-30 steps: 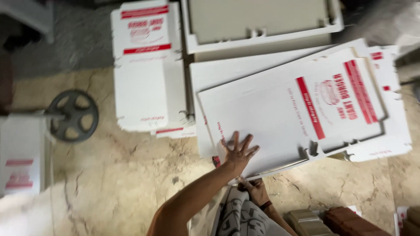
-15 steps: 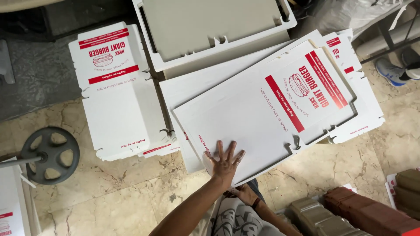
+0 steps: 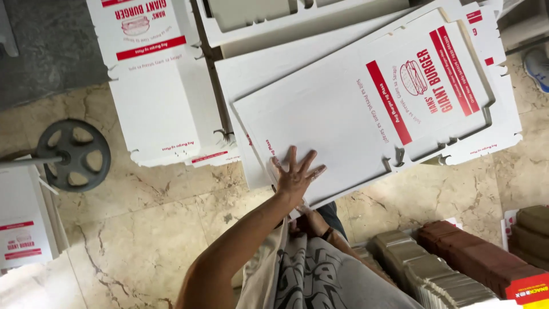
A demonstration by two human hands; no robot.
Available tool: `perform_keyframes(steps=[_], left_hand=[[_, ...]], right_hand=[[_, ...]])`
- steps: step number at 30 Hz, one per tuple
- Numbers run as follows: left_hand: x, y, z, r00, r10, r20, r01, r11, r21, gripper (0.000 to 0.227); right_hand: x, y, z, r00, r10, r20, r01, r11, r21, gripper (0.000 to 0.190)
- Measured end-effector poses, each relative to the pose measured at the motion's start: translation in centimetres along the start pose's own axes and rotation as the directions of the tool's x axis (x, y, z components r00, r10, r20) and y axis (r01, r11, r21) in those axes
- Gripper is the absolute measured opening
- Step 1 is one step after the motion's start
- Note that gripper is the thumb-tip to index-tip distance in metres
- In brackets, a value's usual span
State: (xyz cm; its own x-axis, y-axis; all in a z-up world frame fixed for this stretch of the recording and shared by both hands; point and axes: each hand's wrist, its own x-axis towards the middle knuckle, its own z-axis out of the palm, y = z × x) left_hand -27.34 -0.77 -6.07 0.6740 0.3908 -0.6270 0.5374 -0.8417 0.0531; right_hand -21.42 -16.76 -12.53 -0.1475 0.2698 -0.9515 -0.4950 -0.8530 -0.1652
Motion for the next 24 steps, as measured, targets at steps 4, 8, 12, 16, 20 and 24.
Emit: perform_keyframes(steps=[4, 8, 12, 16, 20, 24], left_hand=[[1.2, 0.3, 5.3, 0.912, -0.085, -0.400, 0.113, 0.993, 0.046, 0.093], [0.2, -1.7, -0.4, 0.998, 0.048, -0.041, -0.049, 0.999, -0.003, 0.093], [0.4, -3.2, -5.3, 0.952, 0.150, 0.268, -0.122, 0.985, -0.118, 0.095], [9.0, -5.7, -4.8, 0.947, 0.030, -0.319, -0.083, 0.985, -0.153, 0.073], [18.9, -9.4, -12.5, 0.852, -0.268, -0.450, 0.113, 0.933, -0.342, 0.098], [27.1, -8.9, -15.7, 0.856, -0.341, -0.389, 0.186, 0.905, -0.383, 0.089]], right_hand=[[-2.4, -0.5, 1.6, 0.999, 0.008, 0.053, -0.001, 0.992, -0.127, 0.058], [-5.3, -2.4, 2.8, 0.995, -0.029, 0.100, 0.054, 0.966, -0.253, 0.062], [-4.6, -2.6, 0.0, 0.993, -0.077, 0.087, 0.101, 0.945, -0.312, 0.073], [-1.7, -1.7, -8.4, 0.958, -0.136, 0.252, 0.137, 0.990, 0.015, 0.057], [-3.0, -6.1, -13.4, 0.888, -0.394, -0.238, 0.459, 0.714, 0.529, 0.022], [-5.9, -12.5, -12.0, 0.858, -0.268, -0.437, 0.481, 0.716, 0.505, 0.039]])
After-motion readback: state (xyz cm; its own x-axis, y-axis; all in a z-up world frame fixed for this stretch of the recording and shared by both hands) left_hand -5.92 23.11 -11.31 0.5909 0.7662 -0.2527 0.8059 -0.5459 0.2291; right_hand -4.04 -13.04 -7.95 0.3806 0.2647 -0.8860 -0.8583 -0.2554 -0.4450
